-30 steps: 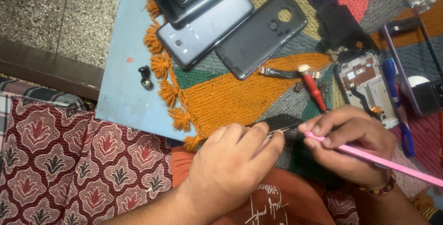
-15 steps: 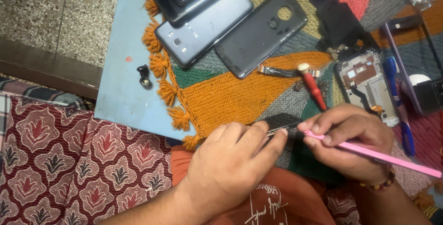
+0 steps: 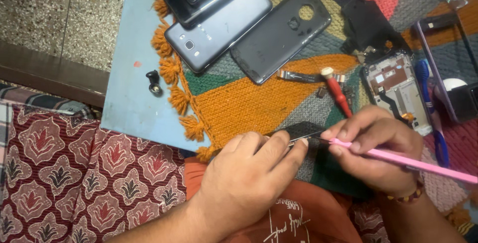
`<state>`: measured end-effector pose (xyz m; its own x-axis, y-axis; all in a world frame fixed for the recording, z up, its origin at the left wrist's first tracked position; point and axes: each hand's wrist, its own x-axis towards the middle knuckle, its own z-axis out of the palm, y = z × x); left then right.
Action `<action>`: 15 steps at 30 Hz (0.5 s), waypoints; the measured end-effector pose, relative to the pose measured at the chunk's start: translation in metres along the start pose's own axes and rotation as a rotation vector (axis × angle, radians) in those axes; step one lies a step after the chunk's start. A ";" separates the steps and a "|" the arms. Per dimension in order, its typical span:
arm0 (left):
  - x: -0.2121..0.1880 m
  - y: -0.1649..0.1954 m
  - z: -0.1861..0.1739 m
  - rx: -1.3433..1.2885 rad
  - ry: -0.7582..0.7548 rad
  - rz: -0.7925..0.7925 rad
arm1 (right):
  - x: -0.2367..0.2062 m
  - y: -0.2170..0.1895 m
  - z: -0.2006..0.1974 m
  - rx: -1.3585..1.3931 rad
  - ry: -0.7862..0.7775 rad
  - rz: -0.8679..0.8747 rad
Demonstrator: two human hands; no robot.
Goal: The person disassembles a smartphone using a pink plastic pry tool and a red screwdriver. They remove the back cover, disconnect internal components, and place parts on the floor.
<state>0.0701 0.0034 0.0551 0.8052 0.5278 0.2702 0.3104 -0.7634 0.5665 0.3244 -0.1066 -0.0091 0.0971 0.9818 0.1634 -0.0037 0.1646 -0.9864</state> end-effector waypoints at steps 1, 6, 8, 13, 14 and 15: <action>0.000 0.000 0.000 0.000 -0.002 -0.001 | -0.001 0.000 0.000 -0.013 -0.001 0.006; 0.001 0.001 0.000 -0.006 0.001 -0.004 | -0.002 -0.002 0.000 -0.054 -0.002 0.012; 0.001 0.001 0.000 -0.007 -0.002 -0.001 | -0.002 -0.002 0.000 -0.102 -0.008 0.003; 0.000 0.000 -0.001 -0.016 -0.001 0.006 | 0.000 -0.002 0.002 0.006 0.021 0.048; 0.000 -0.001 -0.001 -0.019 -0.001 0.006 | 0.000 -0.002 0.003 0.039 0.023 0.054; 0.000 -0.001 -0.001 -0.020 0.001 0.007 | 0.000 -0.003 0.003 0.098 0.029 0.047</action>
<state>0.0696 0.0043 0.0550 0.8067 0.5229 0.2752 0.2946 -0.7596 0.5799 0.3211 -0.1066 -0.0065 0.1234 0.9856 0.1154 -0.1056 0.1287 -0.9860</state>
